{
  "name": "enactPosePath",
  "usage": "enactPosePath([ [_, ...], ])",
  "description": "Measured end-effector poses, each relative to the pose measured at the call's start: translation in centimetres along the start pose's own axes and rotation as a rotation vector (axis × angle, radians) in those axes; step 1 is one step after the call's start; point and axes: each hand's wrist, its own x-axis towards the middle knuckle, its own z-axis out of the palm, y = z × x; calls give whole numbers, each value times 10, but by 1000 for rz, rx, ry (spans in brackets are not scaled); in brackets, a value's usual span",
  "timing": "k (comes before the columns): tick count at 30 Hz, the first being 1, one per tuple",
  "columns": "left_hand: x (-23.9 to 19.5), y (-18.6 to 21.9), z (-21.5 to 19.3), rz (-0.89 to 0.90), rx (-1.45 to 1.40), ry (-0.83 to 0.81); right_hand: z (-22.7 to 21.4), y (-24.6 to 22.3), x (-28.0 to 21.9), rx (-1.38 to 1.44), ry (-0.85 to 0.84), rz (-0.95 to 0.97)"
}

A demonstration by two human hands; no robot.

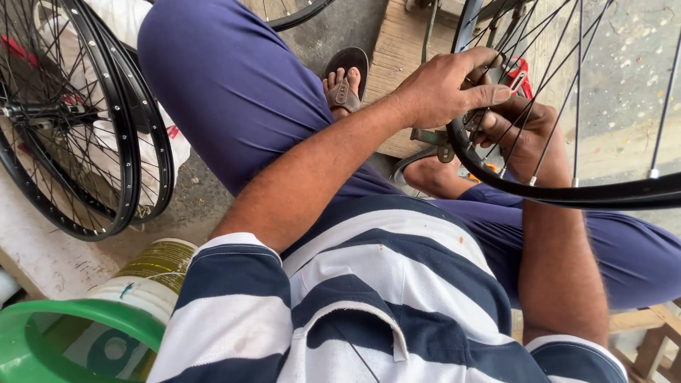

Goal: The person sits cross-legged and uses a spoke wrench to tighten the nipples on a bicycle wheel rim. They rotate the wheel to access different spokes and continue tightening them one by one.

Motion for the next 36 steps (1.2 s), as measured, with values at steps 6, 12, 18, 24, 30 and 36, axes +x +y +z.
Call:
enactPosePath([
  [6, 4, -7, 6, 55, -7, 30, 15, -3, 3, -92, 50, -48],
  [12, 4, -8, 5, 25, 24, 19, 23, -17, -1, -225, 100, -22],
  [18, 3, -8, 6, 35, 40, 25, 13, -6, 2, -106, 49, 70],
  [24, 2, -8, 7, 47, 19, 10, -9, 15, 14, 48, -240, -109],
  [30, 5, -8, 5, 106, 51, 76, 39, 6, 19, 560, 215, 133],
  [36, 6, -9, 6, 59, 64, 37, 37, -11, 14, 462, 229, 179],
])
